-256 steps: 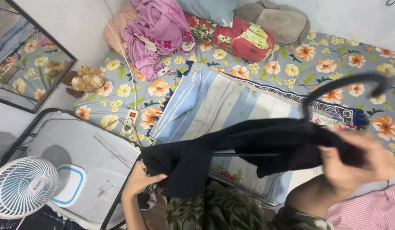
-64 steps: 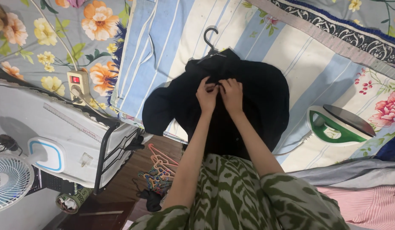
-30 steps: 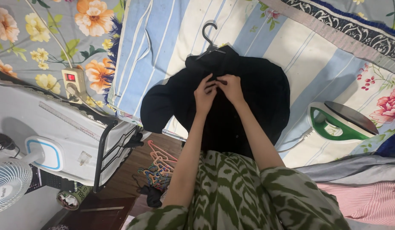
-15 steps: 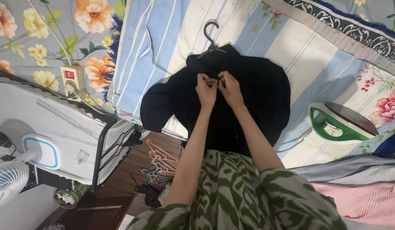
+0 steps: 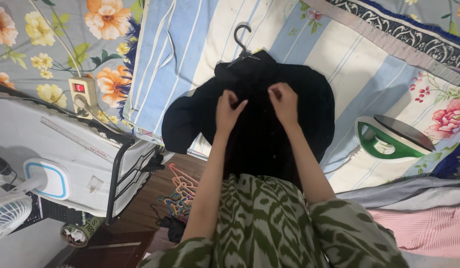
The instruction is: The recorder picks up a shirt and irons it on a bed.
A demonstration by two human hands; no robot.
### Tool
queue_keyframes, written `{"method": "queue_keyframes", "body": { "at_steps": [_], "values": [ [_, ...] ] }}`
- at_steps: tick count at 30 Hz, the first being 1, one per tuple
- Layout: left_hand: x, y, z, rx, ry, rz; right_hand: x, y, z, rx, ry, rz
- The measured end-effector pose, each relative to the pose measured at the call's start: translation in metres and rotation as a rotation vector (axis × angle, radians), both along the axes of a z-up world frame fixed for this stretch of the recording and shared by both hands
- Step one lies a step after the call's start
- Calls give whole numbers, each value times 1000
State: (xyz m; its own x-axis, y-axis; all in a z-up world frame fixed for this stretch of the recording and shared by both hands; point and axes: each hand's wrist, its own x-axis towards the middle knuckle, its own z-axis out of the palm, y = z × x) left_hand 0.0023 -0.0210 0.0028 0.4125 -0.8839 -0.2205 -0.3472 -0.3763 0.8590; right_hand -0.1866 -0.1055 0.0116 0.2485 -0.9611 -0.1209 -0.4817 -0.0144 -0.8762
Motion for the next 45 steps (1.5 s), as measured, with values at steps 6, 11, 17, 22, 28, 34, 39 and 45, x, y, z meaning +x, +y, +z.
{"method": "queue_keyframes", "body": {
  "at_steps": [6, 11, 17, 22, 28, 34, 39, 45],
  "values": [
    [-27, 46, 28, 97, -322, -204, -31, 74, -8, 178, 62, -20],
    [-41, 59, -7, 136, -375, -171, -11, 85, -16, 50, 242, 10],
    [-22, 56, -6, 125, -131, -51, 4, 73, -11, 162, 346, -26],
    [-24, 55, -11, 128, 18, 32, 9, 74, -14, 128, 359, -30],
    [-42, 61, -36, 148, 101, 88, 11, 81, -3, 74, 185, -56],
    [-55, 66, -59, 208, 233, 174, 17, 95, -6, 120, 36, -91],
    [-58, 69, -53, 113, 202, 170, 16, 99, -15, 108, 7, -84],
    [-63, 63, -35, 161, 222, 275, 13, 98, -17, 99, 11, -46]
  ]
}}
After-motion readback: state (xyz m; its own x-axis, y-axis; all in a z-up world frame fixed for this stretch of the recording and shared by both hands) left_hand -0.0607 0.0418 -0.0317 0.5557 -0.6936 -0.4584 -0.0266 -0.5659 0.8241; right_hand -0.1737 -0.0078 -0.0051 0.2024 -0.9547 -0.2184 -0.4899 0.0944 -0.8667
